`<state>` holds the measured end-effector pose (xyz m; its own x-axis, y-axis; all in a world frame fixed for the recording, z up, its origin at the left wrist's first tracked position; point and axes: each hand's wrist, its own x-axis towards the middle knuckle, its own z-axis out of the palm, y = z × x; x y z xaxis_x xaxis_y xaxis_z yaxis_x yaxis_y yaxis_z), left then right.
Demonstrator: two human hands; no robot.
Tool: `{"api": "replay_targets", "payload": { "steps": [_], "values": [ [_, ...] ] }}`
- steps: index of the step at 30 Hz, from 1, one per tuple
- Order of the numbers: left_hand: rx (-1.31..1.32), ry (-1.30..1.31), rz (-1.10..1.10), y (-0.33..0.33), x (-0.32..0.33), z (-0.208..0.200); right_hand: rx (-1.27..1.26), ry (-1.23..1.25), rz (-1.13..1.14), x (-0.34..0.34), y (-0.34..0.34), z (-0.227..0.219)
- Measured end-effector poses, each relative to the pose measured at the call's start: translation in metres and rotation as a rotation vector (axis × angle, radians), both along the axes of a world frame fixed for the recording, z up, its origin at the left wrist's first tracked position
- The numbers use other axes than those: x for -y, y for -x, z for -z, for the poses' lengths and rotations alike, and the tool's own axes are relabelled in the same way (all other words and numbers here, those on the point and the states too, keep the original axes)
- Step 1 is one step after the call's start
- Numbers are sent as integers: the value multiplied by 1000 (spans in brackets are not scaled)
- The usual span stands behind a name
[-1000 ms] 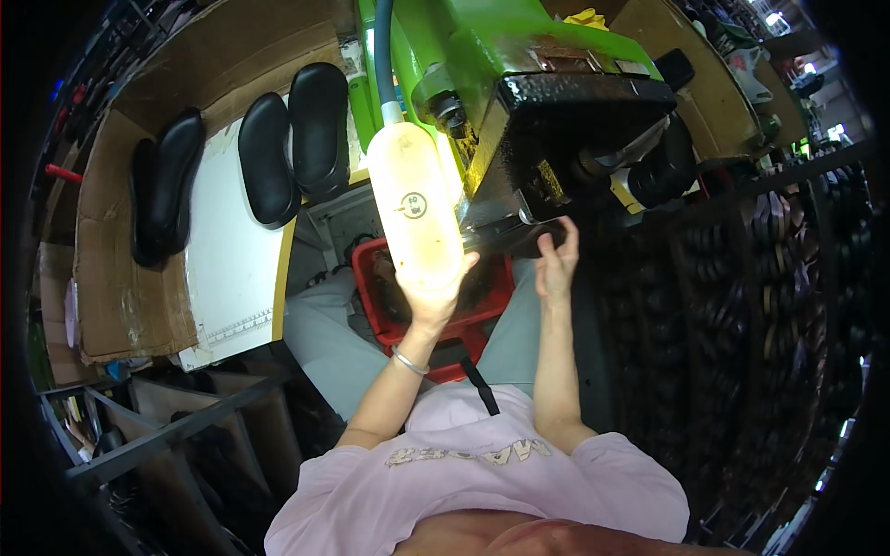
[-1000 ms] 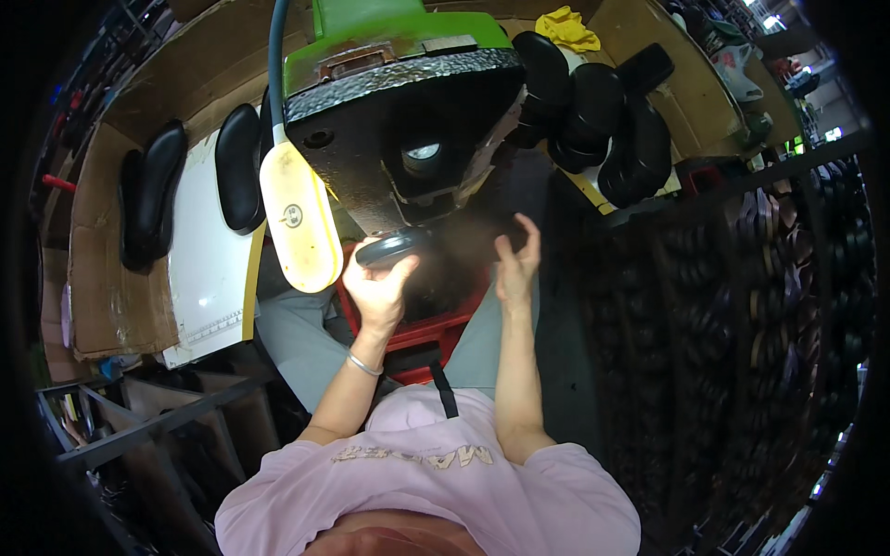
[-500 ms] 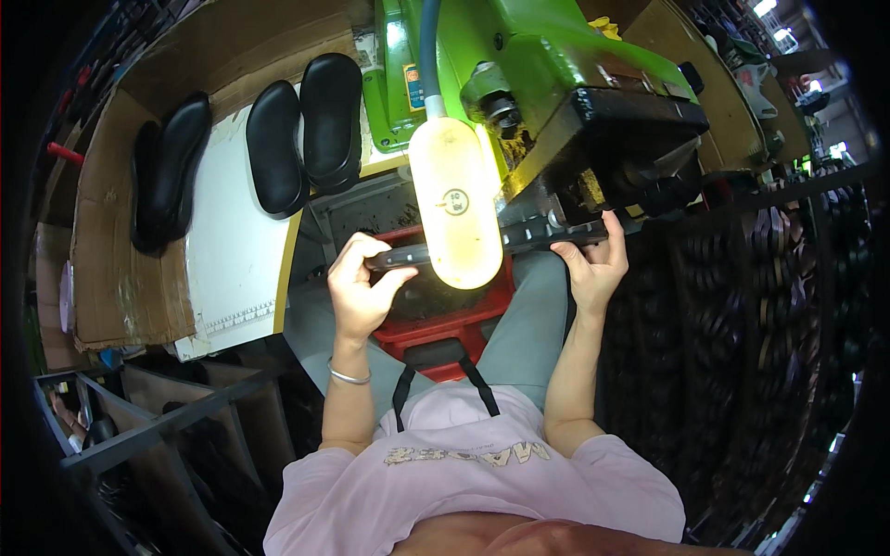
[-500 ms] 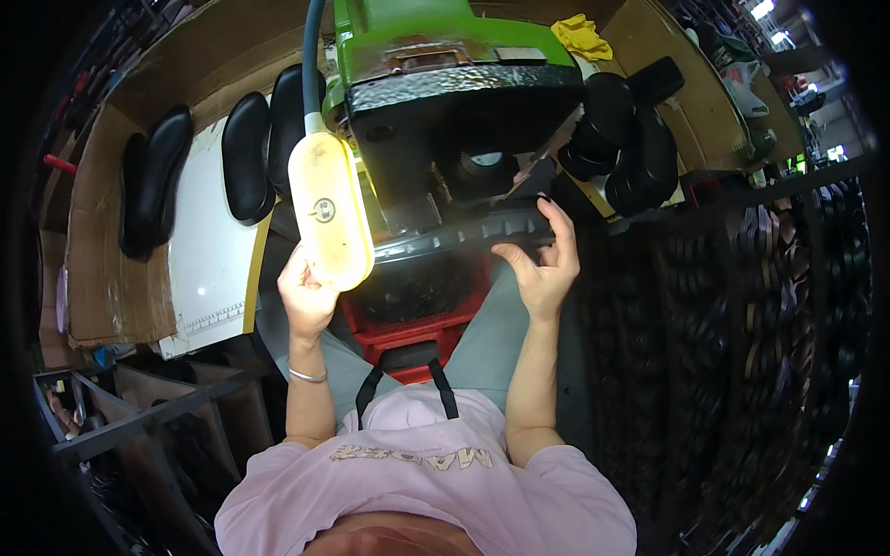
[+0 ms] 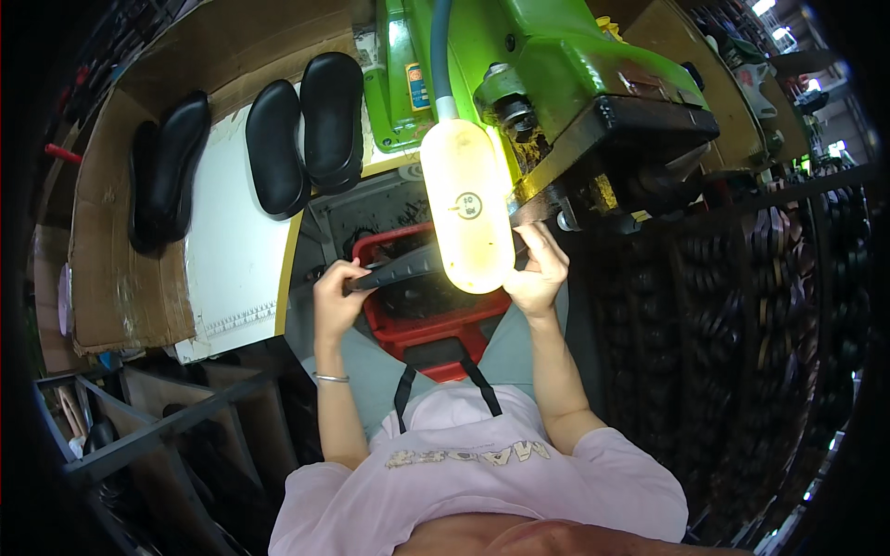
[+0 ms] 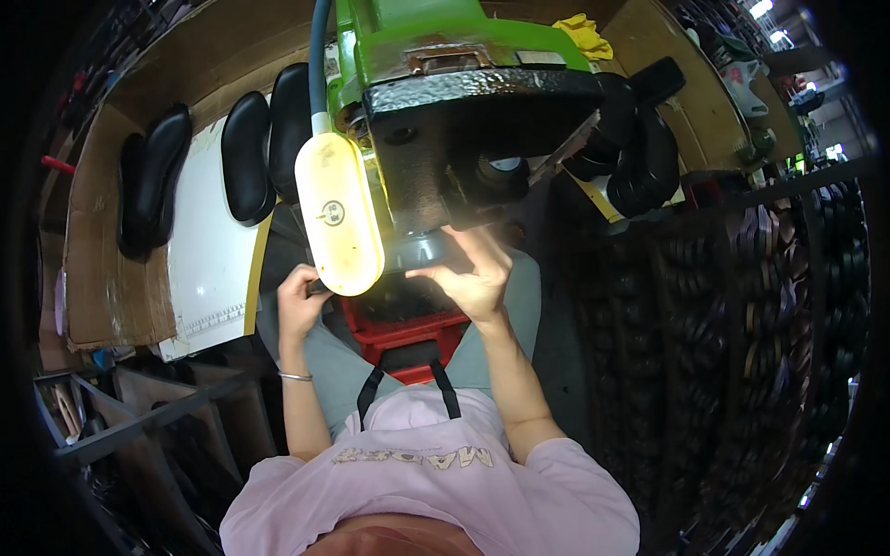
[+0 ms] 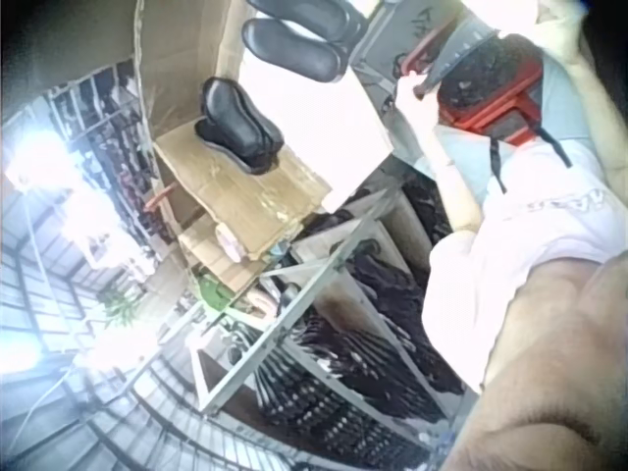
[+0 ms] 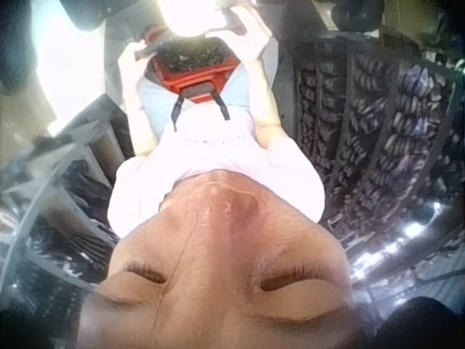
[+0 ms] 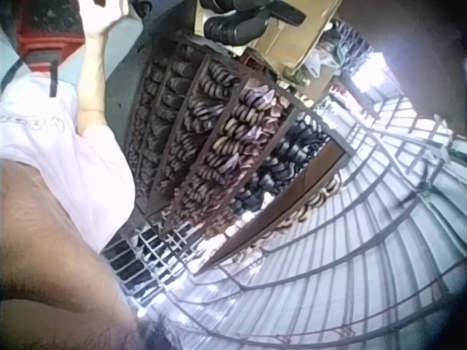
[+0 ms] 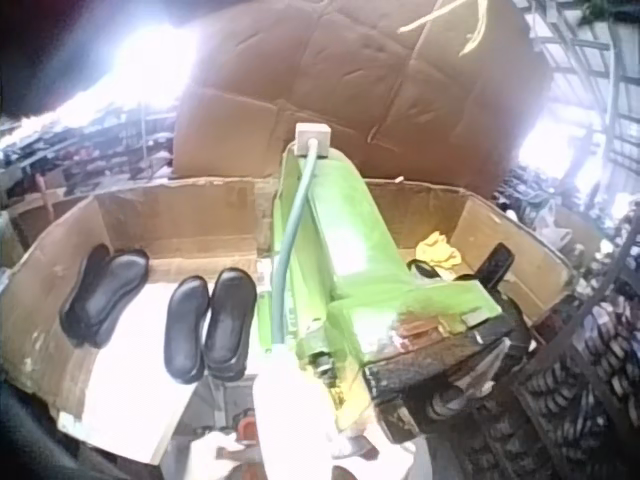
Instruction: The person uses a green grinding machine to smooth the bottom of black shoe soles. They pick up soles from a nearby surface, press them against the rotating wheel, and place the finished items back down. The person also briefly empties a red bin of debris onto the floor.
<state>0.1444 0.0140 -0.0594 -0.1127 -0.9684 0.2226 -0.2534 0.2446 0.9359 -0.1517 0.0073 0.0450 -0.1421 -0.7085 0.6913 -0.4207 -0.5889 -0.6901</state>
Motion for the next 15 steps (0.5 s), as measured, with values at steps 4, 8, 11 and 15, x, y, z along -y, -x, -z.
{"api": "replay_targets", "payload": {
  "steps": [4,8,11,15],
  "values": [
    [290,278,19,92,12,-61,-98,26,18,3,3,-5],
    [-75,333,-128,141,16,-76,61,-61,-96,5,12,4],
    [-434,117,-63,155,16,-36,367,-331,-241,14,23,53],
    [-531,26,-124,184,8,-19,845,-576,-285,19,54,166]
  ]
}}
